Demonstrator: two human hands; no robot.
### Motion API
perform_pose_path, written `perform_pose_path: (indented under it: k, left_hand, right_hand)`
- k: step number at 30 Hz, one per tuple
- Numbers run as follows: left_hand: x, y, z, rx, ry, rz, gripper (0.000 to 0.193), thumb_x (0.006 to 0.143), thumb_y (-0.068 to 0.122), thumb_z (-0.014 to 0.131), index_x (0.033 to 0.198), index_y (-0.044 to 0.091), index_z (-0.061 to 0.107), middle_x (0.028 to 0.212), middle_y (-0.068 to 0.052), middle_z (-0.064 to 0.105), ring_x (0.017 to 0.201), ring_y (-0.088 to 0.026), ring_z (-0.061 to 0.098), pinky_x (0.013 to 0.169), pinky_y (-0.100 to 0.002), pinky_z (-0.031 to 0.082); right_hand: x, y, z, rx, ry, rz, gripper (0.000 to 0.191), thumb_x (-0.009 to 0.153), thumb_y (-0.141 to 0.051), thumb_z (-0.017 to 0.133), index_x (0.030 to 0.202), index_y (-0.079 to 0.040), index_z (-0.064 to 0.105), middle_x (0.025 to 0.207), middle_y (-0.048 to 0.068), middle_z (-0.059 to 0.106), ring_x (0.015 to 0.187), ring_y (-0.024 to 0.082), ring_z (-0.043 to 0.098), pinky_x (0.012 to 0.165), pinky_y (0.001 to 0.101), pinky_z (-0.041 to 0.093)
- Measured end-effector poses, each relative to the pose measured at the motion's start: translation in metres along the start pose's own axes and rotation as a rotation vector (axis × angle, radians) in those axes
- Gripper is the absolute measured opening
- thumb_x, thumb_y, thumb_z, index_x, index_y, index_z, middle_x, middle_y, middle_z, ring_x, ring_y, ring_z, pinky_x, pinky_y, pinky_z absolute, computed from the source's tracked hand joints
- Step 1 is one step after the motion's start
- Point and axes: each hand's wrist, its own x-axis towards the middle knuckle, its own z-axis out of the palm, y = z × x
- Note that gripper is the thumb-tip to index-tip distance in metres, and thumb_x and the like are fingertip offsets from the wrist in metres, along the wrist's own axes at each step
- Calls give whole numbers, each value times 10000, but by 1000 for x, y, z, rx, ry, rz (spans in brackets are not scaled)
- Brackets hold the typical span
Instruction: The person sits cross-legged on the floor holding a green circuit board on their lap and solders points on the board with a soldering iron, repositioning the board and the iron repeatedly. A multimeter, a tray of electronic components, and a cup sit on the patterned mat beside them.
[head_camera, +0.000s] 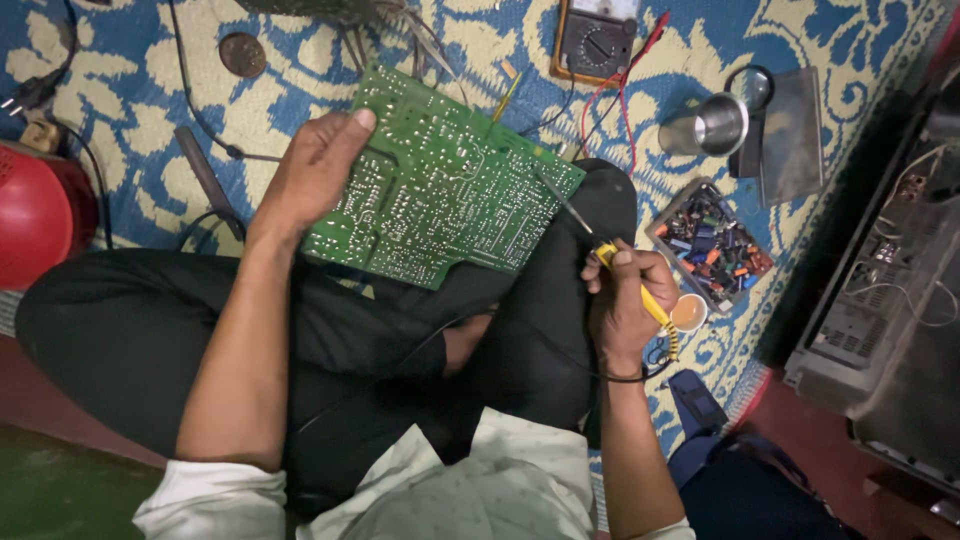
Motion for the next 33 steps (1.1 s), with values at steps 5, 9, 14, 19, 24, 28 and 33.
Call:
perform_pose_path:
  k: [5, 9, 14, 19, 24, 28, 33]
  left_hand:
    - [-1, 3, -1, -1, -8, 10, 448, 1097, 409, 529, 1006, 11, 712, 882, 20, 703, 807, -47, 567, 761, -267, 489]
    - [-3, 5, -1, -26, -17, 14, 432, 1090, 401, 525, 1026, 18, 715, 906, 27, 716, 817, -44, 575, 768, -264, 493]
    - [0, 3, -1, -12, -9, 5, 441, 1092, 406, 531, 968, 19, 702, 843, 29, 674, 772, -54, 540, 728, -269, 473]
    - [2, -6, -4, 112, 35, 66, 469, 1110, 408, 551, 875, 9, 625, 768, 26, 551, 775, -69, 468, 726, -289, 444]
    - [5, -9, -7, 170, 43, 76, 517, 1111, 416, 551, 830, -17, 571, 742, 0, 489, 754, -100, 455, 687, -326, 418]
    - [1, -4, -7, 9, -14, 149, 433, 1105, 452, 541, 1005, 66, 712, 861, 82, 686, 830, -49, 593, 756, -274, 488]
    - [0, 3, -13, 136, 64, 18, 501, 1044, 486, 565, 801, 49, 593, 678, 32, 479, 680, -92, 453, 607, -328, 419]
  right_hand:
    - [0, 2, 0, 15, -15, -17, 105, 1079, -72, 612, 1035, 21, 628, 897, 182, 688, 734, 202, 648, 639, 275, 493]
    - [0, 4, -1, -4, -3, 1, 109, 1064, -75, 607, 1031, 26, 632, 887, 183, 688, 724, 203, 647, 625, 276, 490]
    - [-1, 6, -8, 99, 48, 9, 105, 1053, -72, 621, 992, 11, 598, 891, 172, 683, 709, 209, 622, 631, 284, 474]
    - [4, 1, -17, 277, 94, 112, 117, 1019, -103, 617, 975, 0, 586, 925, 132, 673, 733, 224, 624, 629, 304, 487]
    - [10, -1, -5, 241, -63, 146, 113, 1044, -93, 633, 1008, 12, 610, 897, 162, 670, 723, 230, 610, 641, 302, 473]
    - [14, -3, 11, 156, -144, 164, 119, 1036, -90, 632, 1052, 29, 638, 916, 180, 685, 719, 218, 615, 664, 294, 485]
    - [20, -1, 25, 94, -175, 171, 116, 1041, -84, 638, 1038, 31, 633, 925, 189, 689, 752, 239, 656, 637, 289, 486]
